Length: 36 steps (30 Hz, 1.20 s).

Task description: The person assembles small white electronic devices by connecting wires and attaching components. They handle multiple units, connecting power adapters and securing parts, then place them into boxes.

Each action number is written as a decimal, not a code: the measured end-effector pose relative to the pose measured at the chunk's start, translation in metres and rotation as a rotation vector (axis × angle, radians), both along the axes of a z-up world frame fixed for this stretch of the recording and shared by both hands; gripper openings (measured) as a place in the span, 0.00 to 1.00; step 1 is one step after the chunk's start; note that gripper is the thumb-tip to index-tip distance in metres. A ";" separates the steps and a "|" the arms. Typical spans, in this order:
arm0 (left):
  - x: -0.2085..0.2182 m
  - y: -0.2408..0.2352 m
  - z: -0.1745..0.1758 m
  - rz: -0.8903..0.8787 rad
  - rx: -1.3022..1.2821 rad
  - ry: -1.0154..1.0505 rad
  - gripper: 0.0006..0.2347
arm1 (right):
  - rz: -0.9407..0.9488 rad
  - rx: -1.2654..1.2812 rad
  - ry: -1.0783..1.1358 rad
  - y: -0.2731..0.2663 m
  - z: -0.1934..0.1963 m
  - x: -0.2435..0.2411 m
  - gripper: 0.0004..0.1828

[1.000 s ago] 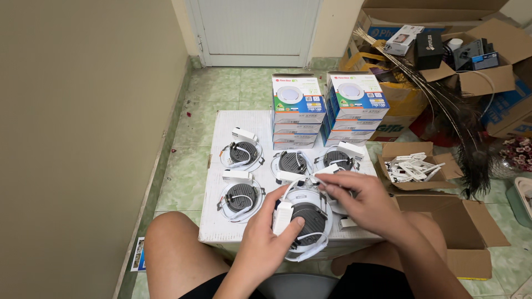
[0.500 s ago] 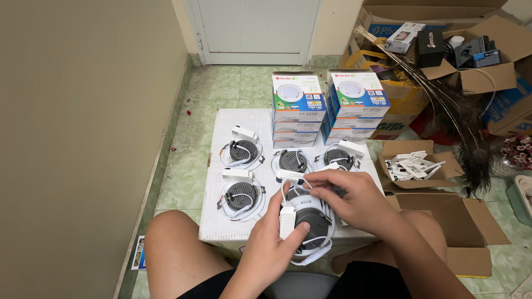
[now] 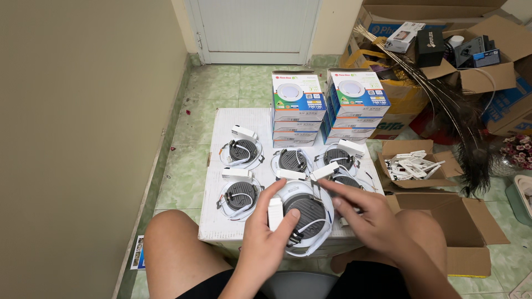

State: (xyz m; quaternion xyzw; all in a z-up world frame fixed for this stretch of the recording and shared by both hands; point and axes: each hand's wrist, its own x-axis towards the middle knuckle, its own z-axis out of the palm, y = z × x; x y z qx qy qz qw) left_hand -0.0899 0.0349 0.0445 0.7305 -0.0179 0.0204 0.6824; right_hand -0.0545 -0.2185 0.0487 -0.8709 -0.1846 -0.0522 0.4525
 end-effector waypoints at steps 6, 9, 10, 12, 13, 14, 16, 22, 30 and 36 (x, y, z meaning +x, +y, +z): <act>0.003 0.000 -0.004 0.047 -0.077 0.123 0.22 | -0.139 0.439 0.356 -0.016 -0.066 -0.016 0.20; 0.004 -0.001 -0.001 0.055 -0.055 0.118 0.21 | -0.106 0.564 0.315 -0.012 -0.079 -0.019 0.21; 0.004 -0.002 0.000 0.053 -0.054 0.117 0.21 | -0.107 0.565 0.313 -0.013 -0.082 -0.019 0.21; 0.003 -0.003 0.001 0.053 -0.015 0.091 0.22 | -0.068 0.495 0.212 -0.016 -0.086 -0.018 0.25; 0.002 -0.004 0.000 0.052 -0.014 0.090 0.22 | -0.069 0.497 0.211 -0.014 -0.086 -0.018 0.25; 0.003 -0.005 -0.002 0.060 -0.014 0.061 0.22 | -0.075 0.517 0.187 -0.012 -0.087 -0.017 0.24; 0.003 -0.006 -0.002 0.063 -0.015 0.030 0.23 | -0.087 0.537 0.160 -0.006 -0.087 -0.016 0.24; 0.006 -0.008 0.001 0.066 -0.023 0.029 0.24 | -0.133 0.647 0.241 0.004 -0.082 -0.020 0.25; 0.018 -0.013 0.007 0.051 0.021 0.053 0.25 | -0.149 0.773 0.342 0.010 -0.074 -0.020 0.35; 0.032 -0.021 0.014 0.062 0.063 0.127 0.25 | -0.037 0.812 0.389 0.000 -0.066 -0.014 0.36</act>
